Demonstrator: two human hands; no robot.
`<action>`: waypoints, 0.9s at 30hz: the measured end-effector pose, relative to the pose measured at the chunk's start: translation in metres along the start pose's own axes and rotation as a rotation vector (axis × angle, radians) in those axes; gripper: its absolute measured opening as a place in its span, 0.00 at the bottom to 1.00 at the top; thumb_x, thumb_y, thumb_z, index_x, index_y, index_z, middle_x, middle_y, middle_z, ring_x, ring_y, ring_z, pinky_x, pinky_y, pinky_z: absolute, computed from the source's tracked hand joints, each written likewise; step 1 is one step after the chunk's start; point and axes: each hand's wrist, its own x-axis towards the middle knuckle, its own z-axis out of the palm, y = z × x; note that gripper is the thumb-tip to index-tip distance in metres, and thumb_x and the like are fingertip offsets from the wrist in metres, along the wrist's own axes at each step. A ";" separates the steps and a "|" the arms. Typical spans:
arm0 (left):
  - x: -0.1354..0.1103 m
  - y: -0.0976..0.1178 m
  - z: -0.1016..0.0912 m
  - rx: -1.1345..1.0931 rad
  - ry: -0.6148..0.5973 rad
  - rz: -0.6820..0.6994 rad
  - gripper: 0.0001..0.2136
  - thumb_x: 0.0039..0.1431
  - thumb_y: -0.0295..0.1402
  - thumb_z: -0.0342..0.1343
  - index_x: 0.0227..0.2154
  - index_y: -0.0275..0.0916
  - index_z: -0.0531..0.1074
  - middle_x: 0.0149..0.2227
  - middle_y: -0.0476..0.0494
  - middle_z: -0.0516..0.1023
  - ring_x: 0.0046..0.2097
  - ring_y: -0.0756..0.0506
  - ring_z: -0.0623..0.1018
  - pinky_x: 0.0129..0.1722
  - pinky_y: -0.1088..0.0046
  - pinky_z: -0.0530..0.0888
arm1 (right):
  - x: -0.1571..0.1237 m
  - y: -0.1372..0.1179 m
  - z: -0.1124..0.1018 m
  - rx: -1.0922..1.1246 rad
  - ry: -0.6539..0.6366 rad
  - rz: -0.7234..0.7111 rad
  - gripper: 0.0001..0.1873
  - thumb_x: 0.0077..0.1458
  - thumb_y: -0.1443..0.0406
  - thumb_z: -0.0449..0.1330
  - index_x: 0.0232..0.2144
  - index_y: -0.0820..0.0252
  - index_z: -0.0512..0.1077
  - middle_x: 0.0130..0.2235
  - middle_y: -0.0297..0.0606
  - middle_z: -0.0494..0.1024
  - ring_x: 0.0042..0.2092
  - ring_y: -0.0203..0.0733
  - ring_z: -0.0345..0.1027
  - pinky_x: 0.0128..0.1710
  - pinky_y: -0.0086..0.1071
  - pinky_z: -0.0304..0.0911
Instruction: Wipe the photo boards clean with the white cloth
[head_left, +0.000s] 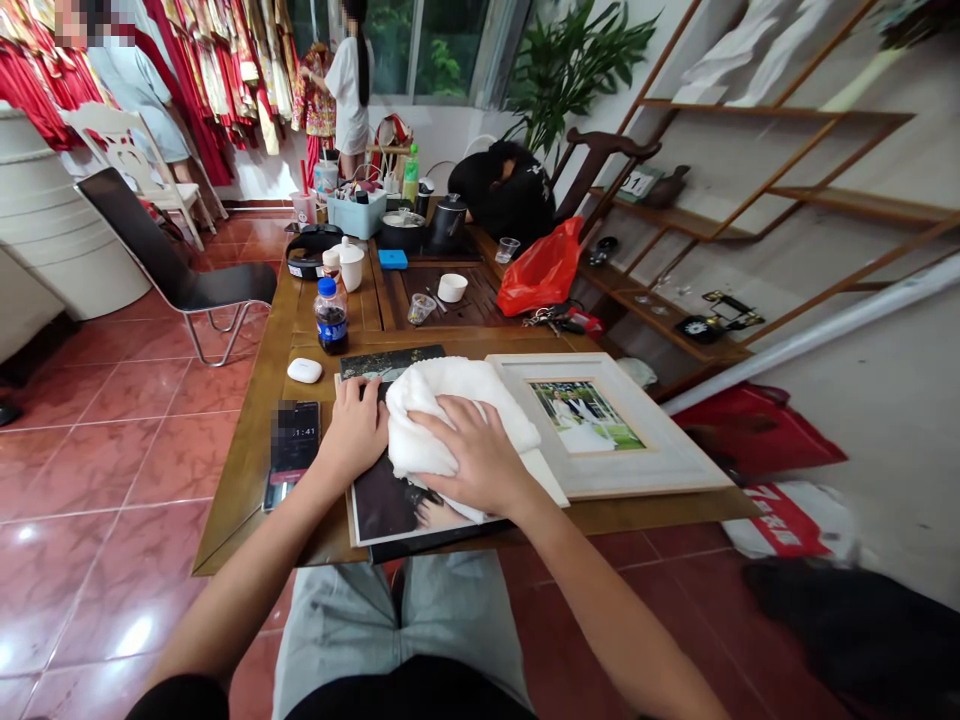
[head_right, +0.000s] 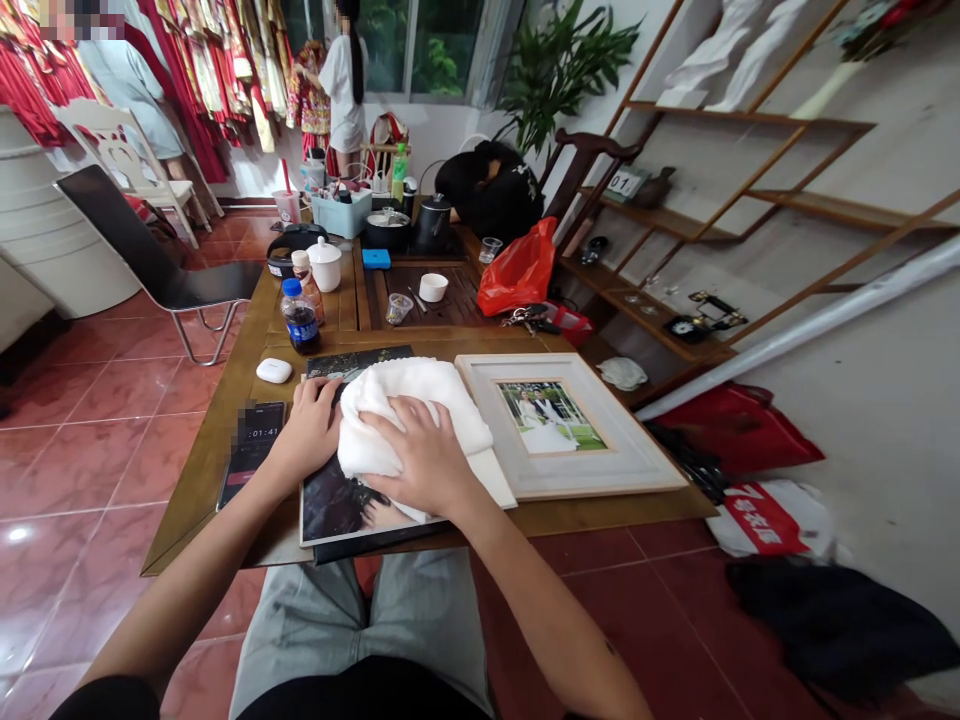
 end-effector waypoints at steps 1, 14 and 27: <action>0.000 0.000 0.000 0.001 0.007 -0.003 0.19 0.67 0.29 0.47 0.59 0.33 0.66 0.53 0.32 0.67 0.60 0.34 0.67 0.62 0.47 0.66 | 0.000 0.002 0.000 0.008 -0.003 -0.002 0.37 0.55 0.48 0.63 0.64 0.50 0.65 0.62 0.51 0.66 0.62 0.60 0.57 0.60 0.52 0.48; -0.002 0.002 -0.001 0.006 0.004 -0.008 0.20 0.66 0.30 0.46 0.59 0.32 0.66 0.54 0.31 0.68 0.61 0.33 0.67 0.65 0.45 0.63 | 0.013 0.049 -0.010 -0.013 -0.055 0.009 0.33 0.60 0.52 0.58 0.65 0.53 0.64 0.63 0.51 0.66 0.63 0.59 0.57 0.61 0.53 0.53; -0.001 0.001 -0.001 0.019 -0.001 0.019 0.14 0.64 0.26 0.47 0.51 0.33 0.69 0.52 0.32 0.67 0.59 0.35 0.67 0.62 0.48 0.67 | 0.046 0.030 -0.006 0.033 -0.126 -0.128 0.38 0.53 0.52 0.65 0.65 0.49 0.65 0.66 0.50 0.64 0.66 0.62 0.53 0.63 0.58 0.46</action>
